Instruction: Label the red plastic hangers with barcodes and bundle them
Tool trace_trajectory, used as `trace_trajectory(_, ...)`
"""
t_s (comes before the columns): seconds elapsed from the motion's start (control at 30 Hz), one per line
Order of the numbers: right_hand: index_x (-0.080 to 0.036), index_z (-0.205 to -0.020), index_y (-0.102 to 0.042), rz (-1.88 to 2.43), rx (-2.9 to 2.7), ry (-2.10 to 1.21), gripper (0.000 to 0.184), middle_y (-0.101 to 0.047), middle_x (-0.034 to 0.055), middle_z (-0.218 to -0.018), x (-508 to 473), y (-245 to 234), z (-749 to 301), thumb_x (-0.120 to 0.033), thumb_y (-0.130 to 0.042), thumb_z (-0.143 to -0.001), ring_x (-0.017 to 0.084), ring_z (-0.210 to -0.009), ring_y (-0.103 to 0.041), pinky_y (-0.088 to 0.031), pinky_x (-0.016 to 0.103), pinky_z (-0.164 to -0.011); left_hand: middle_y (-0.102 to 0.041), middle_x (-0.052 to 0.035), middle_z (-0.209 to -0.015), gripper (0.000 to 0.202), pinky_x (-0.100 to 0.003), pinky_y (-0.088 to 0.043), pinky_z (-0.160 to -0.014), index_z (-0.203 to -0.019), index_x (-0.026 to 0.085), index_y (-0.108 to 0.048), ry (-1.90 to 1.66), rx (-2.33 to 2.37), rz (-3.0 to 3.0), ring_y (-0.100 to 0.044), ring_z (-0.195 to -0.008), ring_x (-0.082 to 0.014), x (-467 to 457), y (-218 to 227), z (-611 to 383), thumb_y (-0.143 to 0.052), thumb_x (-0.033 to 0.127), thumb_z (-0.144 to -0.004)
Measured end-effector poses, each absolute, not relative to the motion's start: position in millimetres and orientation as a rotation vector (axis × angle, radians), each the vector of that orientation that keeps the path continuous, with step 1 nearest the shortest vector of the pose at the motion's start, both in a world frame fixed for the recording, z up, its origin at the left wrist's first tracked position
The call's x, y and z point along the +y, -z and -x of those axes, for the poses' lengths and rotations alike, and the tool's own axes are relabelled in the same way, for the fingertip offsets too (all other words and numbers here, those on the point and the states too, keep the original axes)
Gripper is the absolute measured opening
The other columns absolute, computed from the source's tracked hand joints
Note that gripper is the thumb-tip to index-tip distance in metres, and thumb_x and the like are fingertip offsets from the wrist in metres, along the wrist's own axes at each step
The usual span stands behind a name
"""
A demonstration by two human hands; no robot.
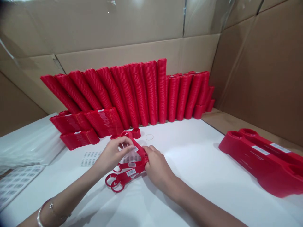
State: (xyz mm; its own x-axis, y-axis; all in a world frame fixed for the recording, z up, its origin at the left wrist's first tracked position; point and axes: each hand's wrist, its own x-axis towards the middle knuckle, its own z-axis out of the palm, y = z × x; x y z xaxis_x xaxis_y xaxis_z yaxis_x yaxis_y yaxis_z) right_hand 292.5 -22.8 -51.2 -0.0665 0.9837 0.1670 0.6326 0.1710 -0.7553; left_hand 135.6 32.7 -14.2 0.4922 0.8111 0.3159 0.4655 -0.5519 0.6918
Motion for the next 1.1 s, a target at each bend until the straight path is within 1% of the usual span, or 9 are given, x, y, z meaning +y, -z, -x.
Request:
trace_trajectory(0.2,-0.022,-0.103,-0.057,1.531,-1.769,-0.683,0.051,-0.054,0.0038,-0.087,-24,49,-292,0.001,-0.033,-0.064,0.016,-0.077,-0.051,-0.037,0.026,-0.065,-0.061,0.002,-0.074,0.011,-0.027,-0.038,-0.067,-0.072,0.019,-0.058,-0.885,1.098,-2.221,-0.052,-0.074,-0.0142,30,18,-139,-0.053,0.026,-0.079)
trace_trajectory(0.4,-0.021,-0.096,-0.057,1.513,-1.75,-0.709,0.048,-0.054,0.003,-0.084,-26,48,-290,0.002,-0.033,-0.061,0.015,-0.076,-0.05,-0.038,0.025,-0.066,-0.059,0.0016,-0.076,0.011,-0.028,-0.038,-0.068,-0.074,0.019,-0.056,-0.898,1.146,-2.275,-0.049,-0.075,-0.0147,26,23,-142,-0.05,0.024,-0.082)
trace_trajectory(0.57,-0.02,-0.089,-0.056,1.501,-1.746,-0.708,0.043,-0.054,0.003,-0.085,-28,46,-288,0.002,-0.033,-0.06,0.015,-0.077,-0.05,-0.039,0.026,-0.067,-0.053,-0.0005,-0.076,0.011,-0.029,-0.036,-0.067,-0.074,0.017,-0.049,-0.984,1.125,-2.476,-0.045,-0.074,-0.0152,23,32,-144,-0.046,0.021,-0.084)
trace_trajectory(0.67,-0.019,-0.087,-0.056,1.513,-1.75,-0.708,0.042,-0.055,0.0032,-0.085,-29,45,-288,0.002,-0.032,-0.059,0.016,-0.077,-0.049,-0.039,0.026,-0.068,-0.052,-0.0007,-0.076,0.011,-0.029,-0.036,-0.066,-0.075,0.017,-0.047,-1.022,1.108,-2.55,-0.043,-0.073,-0.0152,22,37,-144,-0.045,0.021,-0.085)
trace_trajectory(0.83,-0.019,-0.091,-0.056,1.511,-1.747,-0.712,0.045,-0.055,0.0035,-0.087,-30,45,-287,0.002,-0.032,-0.059,0.016,-0.078,-0.049,-0.039,0.027,-0.069,-0.051,-0.0021,-0.076,0.012,-0.029,-0.037,-0.065,-0.078,0.016,-0.046,-1.052,1.142,-2.679,-0.042,-0.071,-0.0155,22,41,-145,-0.042,0.023,-0.087)
trace_trajectory(0.97,-0.019,-0.088,-0.056,1.505,-1.742,-0.704,0.046,-0.055,0.0034,-0.085,-31,45,-287,0.003,-0.032,-0.057,0.016,-0.078,-0.05,-0.039,0.027,-0.069,-0.049,-0.0048,-0.077,0.016,-0.032,-0.038,-0.064,-0.08,0.015,-0.048,-0.986,1.268,-2.927,-0.04,-0.071,-0.0178,21,41,-147,-0.038,0.024,-0.088)
trace_trajectory(1.1,-0.02,-0.093,-0.058,1.479,-1.735,-0.725,0.053,-0.055,0.0026,-0.085,-32,44,-286,0.004,-0.031,-0.055,0.015,-0.077,-0.051,-0.039,0.025,-0.068,-0.05,-0.0076,-0.084,0.021,-0.035,-0.04,-0.067,-0.091,0.013,-0.049,-1.021,1.38,-2.979,-0.043,-0.076,-0.0204,30,36,-142,-0.044,0.033,-0.084)
